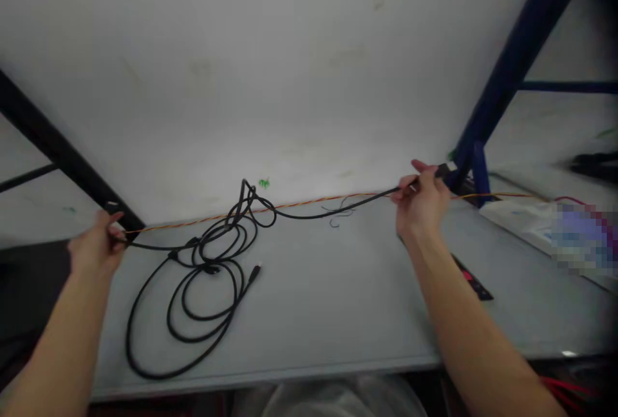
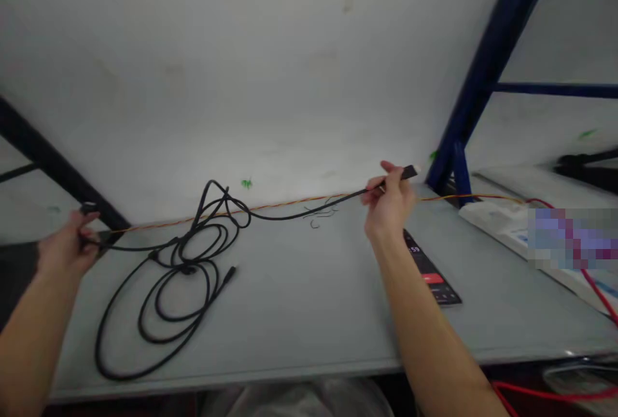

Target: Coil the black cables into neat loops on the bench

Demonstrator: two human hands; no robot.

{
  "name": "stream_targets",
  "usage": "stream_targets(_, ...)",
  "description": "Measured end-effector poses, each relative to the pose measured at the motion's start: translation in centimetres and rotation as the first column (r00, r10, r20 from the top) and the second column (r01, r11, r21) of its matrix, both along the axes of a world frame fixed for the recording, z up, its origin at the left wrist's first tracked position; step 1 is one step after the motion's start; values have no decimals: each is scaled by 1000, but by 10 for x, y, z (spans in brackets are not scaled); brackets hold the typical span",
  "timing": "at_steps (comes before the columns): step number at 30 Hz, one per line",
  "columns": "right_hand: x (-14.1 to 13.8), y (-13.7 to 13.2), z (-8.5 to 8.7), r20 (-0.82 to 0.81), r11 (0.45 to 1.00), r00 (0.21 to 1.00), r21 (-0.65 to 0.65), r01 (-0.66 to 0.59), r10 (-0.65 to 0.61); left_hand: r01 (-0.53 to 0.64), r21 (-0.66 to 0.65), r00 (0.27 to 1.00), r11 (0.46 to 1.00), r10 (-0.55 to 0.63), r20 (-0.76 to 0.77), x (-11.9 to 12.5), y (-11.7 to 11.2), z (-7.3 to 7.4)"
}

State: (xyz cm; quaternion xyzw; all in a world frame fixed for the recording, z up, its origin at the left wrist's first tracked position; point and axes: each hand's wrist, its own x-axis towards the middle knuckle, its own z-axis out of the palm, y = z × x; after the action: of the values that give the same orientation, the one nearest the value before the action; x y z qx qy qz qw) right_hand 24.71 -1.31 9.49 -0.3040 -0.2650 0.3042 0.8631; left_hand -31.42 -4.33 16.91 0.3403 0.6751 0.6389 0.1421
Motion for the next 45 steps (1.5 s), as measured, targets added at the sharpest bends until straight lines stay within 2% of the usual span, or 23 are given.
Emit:
stream_targets(2, -20, 0, -6, 60, 993, 991, -19, -120, 121, 132, -25, 985, 991, -128, 118, 27, 11, -15)
stream_targets(5, -49, 0, -18, 98, 952, 948, -90, -294, 302, 231, -24, 956, 973, -222, 194, 76, 28, -38)
stream_targets(8, -67, 2, -35, 80, 894, 902, -191, -405, 425, 376, -37, 914, 926, -364, 179, 121, 42, -59)
stream_targets(10, -73, 4, -45, 34, 852, 881, -275, -446, 472, 433, -84, 896, 897, -419, 145, 142, 48, -71)
stream_targets(13, -78, 8, -59, -42, 780, 854, -386, -493, 519, 452, -205, 890, 868, -453, 46, 154, 52, -88)
stream_targets(15, -79, 10, -66, -58, 724, 831, -459, -514, 553, 406, -304, 881, 862, -457, -120, 152, 52, -98)
stream_targets(17, -81, 11, -72, -44, 653, 791, -538, -533, 610, 332, -383, 825, 862, -462, -326, 150, 50, -107)
stream_targets(19, -84, 11, -79, -25, 563, 731, -620, -546, 682, 298, -425, 752, 855, -485, -447, 150, 47, -112)
stream_targets(22, -90, 9, -85, -33, 453, 659, -700, -552, 752, 399, -447, 707, 801, -579, -406, 159, 40, -116)
stream_targets(24, -93, 8, -84, -55, 415, 635, -713, -566, 771, 498, -425, 695, 756, -641, -326, 169, 35, -118)
stream_targets(26, -95, 6, -81, -79, 391, 626, -719, -575, 776, 559, -359, 704, 748, -657, -271, 177, 30, -118)
stream_targets(30, -95, 3, -76, -32, 433, 642, -713, -552, 766, 616, -248, 721, 747, -662, -204, 188, 21, -116)
stream_targets(32, -95, 2, -78, 90, 490, 640, -726, -482, 763, 632, -253, 710, 732, -678, -189, 190, 19, -116)
stream_targets(33, -95, 2, -81, 183, 535, 635, -732, -422, 750, 632, -267, 705, 728, -683, -192, 190, 19, -117)
stream_targets(35, -95, 3, -86, 431, 667, 598, -702, -248, 676, 603, -329, 690, 727, -682, -243, 188, 21, -120)
stream_targets(37, -93, 2, -86, 665, 776, 490, -629, -38, 563, 522, -408, 672, 749, -656, -343, 184, 25, -124)
stream_targets(38, -90, 2, -83, 744, 800, 416, -597, 62, 523, 473, -443, 657, 762, -640, -398, 182, 27, -126)
stream_targets(39, -86, 1, -79, 791, 803, 344, -578, 150, 505, 422, -471, 639, 774, -623, -451, 180, 29, -128)
stream_targets(41, -71, -3, -65, 821, 774, 232, -570, 275, 522, 333, -502, 604, 798, -589, -536, 176, 33, -132)
stream_targets(45, -18, -19, -41, 850, 707, 91, -487, 512, 519, 206, -526, 560, 825, -541, -628, 175, 35, -135)
